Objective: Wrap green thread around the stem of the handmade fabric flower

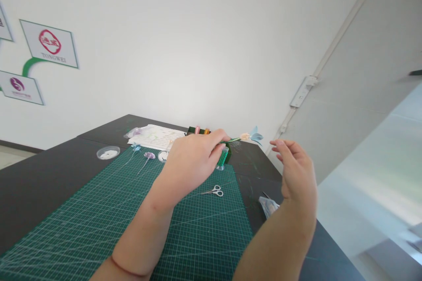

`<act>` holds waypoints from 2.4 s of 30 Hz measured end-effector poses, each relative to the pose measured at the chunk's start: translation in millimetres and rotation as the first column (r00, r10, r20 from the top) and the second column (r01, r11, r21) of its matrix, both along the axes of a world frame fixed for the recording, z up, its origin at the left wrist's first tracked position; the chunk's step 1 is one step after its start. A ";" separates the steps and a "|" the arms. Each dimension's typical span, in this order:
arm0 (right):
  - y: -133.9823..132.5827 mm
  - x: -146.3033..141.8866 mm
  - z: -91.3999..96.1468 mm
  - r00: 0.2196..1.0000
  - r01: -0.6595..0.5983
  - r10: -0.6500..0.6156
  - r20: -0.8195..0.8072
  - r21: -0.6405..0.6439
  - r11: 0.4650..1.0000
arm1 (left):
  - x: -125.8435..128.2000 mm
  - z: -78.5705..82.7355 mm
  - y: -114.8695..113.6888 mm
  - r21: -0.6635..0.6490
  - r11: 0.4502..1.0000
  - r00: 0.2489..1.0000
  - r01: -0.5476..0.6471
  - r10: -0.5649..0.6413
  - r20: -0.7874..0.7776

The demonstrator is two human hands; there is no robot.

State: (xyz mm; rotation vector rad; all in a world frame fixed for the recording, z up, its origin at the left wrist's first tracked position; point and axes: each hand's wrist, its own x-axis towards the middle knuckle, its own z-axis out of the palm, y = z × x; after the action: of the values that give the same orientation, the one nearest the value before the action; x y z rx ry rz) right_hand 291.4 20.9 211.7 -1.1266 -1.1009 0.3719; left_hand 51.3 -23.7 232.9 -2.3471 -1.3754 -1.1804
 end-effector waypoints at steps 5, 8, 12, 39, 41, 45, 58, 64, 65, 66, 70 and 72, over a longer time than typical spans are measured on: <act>-22.3 0.2 5.0 0.985 -0.079 0.072 0.159 0.039 0.996 | 0.5 1.9 -0.5 -0.034 0.999 1.000 -0.023 0.023 -0.005; -36.6 -6.6 9.5 0.902 -0.238 0.253 0.351 -0.087 0.967 | 2.2 1.9 -1.1 -0.049 0.998 1.000 -0.024 0.024 -0.005; -46.0 -20.7 13.2 0.834 -0.252 0.316 0.453 -0.198 0.947 | 2.9 0.2 -0.2 -0.050 0.999 0.999 -0.020 0.018 -0.046; -9.1 17.5 -13.2 0.817 0.108 0.034 0.575 -0.210 0.972 | -1.8 -3.3 2.1 -0.127 0.852 0.762 0.508 -0.375 0.528; -22.6 2.9 -2.9 0.849 -0.018 0.084 0.522 -0.129 0.991 | -0.9 -4.9 6.9 -0.122 0.853 0.756 0.508 -0.373 0.538; -42.5 -34.3 9.3 0.838 -0.441 0.438 0.325 -0.068 0.895 | 0.1 -4.7 8.3 -0.107 0.857 0.756 0.504 -0.378 0.535; -66.4 -74.0 16.5 0.757 -0.250 0.343 0.556 -0.238 0.938 | -7.4 -6.8 18.6 -0.081 0.962 0.871 0.259 -0.197 0.450; -85.1 -67.2 21.6 0.723 -0.253 0.315 0.615 -0.189 0.949 | -5.3 -8.4 19.5 -0.155 0.964 0.936 0.218 -0.162 0.312; -87.4 -65.9 22.4 0.722 -0.254 0.305 0.621 -0.172 0.952 | -4.9 -8.4 18.8 -0.174 0.962 0.946 0.210 -0.156 0.284; -89.2 -64.3 23.0 0.728 -0.254 0.291 0.621 -0.150 0.956 | -4.6 -8.3 18.1 -0.193 0.960 0.955 0.205 -0.153 0.254; -92.2 -53.9 22.4 0.786 -0.257 0.206 0.583 0.004 0.967 | -3.7 -7.3 14.4 -0.260 0.940 0.975 0.220 -0.201 0.097; -91.2 -47.7 21.0 0.820 -0.259 0.181 0.542 0.070 0.963 | -2.9 -6.5 12.4 -0.291 0.928 0.971 0.234 -0.239 0.017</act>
State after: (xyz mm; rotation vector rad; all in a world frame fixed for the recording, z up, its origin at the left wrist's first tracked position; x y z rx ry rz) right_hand 243.6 -70.3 232.7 -0.9991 -1.7356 0.1523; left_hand 48.4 -11.3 226.4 -2.7900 -1.3722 -1.0699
